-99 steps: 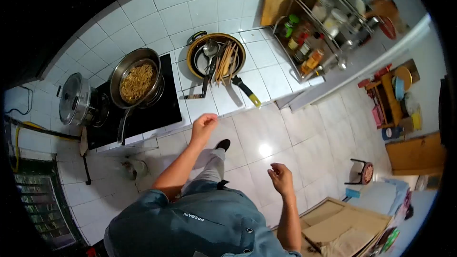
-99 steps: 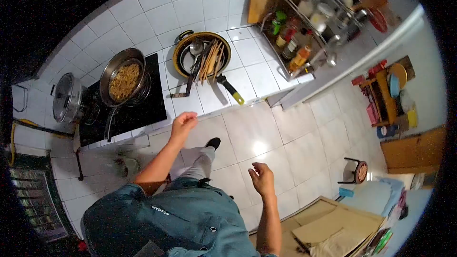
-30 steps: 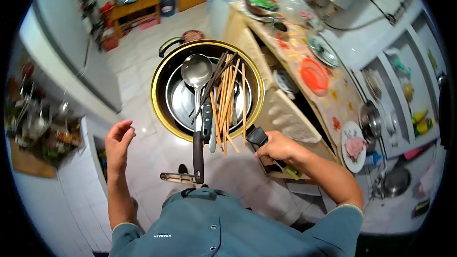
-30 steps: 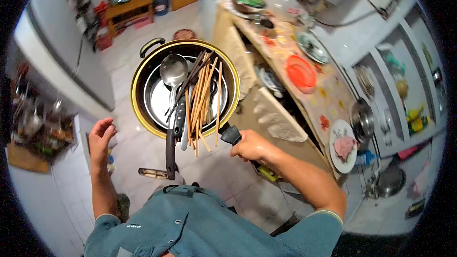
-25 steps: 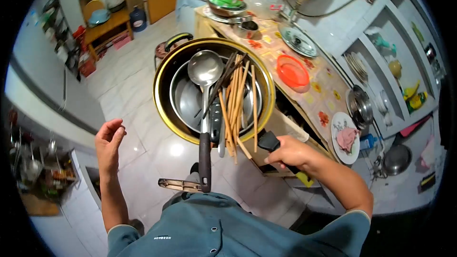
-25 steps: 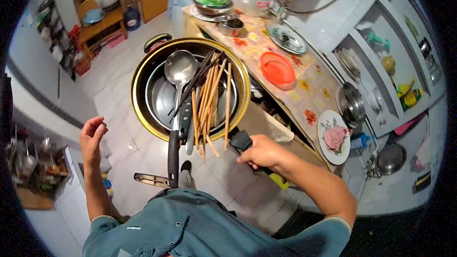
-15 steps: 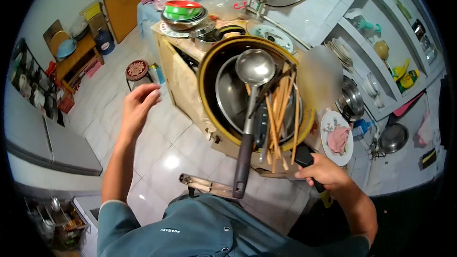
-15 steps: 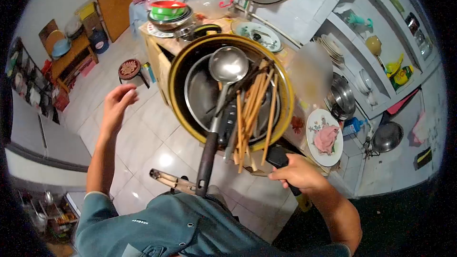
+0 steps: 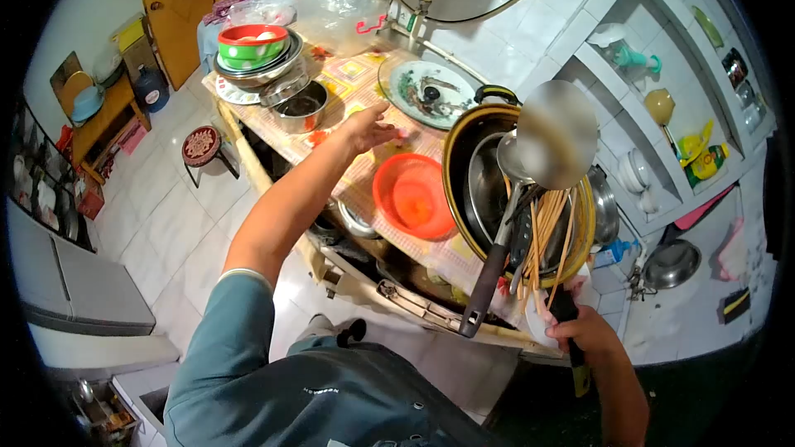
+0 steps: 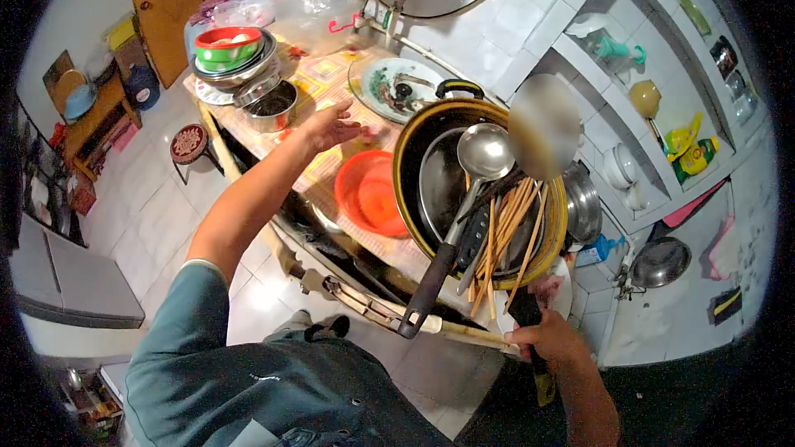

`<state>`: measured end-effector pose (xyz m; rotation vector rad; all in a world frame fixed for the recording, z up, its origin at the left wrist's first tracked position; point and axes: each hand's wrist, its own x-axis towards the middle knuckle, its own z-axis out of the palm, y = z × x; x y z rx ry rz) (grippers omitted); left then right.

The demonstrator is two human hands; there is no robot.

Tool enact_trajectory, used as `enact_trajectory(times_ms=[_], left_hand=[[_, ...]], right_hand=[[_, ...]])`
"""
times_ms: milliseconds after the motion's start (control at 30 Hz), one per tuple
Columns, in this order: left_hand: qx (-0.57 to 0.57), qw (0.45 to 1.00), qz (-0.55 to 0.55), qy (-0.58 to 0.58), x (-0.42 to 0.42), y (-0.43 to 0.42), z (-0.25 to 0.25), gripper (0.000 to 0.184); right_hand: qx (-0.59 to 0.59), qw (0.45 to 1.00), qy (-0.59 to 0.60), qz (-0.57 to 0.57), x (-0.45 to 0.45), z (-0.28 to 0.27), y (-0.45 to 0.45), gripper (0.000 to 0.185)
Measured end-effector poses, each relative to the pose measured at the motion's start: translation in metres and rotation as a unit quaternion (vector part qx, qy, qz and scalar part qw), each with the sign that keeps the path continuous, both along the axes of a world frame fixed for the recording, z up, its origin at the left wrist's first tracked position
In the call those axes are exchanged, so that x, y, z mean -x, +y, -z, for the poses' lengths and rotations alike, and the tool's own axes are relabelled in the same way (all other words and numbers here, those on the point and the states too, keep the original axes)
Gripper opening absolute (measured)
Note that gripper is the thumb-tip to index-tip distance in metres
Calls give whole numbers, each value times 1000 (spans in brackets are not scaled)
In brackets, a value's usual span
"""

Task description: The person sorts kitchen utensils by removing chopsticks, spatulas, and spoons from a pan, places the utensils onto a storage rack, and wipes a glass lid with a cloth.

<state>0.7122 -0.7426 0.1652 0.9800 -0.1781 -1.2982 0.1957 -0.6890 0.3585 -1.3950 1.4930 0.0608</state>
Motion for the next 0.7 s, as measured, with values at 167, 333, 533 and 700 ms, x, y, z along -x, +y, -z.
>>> enact_trajectory(times_ms=[167, 333, 533, 700], left_hand=[[47, 997, 48, 47, -11, -68, 35, 54], [-57, 995, 82, 3, -1, -74, 23, 34], [-35, 996, 19, -74, -5, -70, 11, 24], [11, 1000, -28, -1, -15, -64, 13, 18]], right_hand=[[10, 998, 41, 41, 2, 11, -22, 45], [0, 997, 29, 78, -15, 13, -31, 40], [-8, 994, -29, 102, -19, 21, -39, 36], [7, 991, -70, 117, -35, 17, -48, 29]])
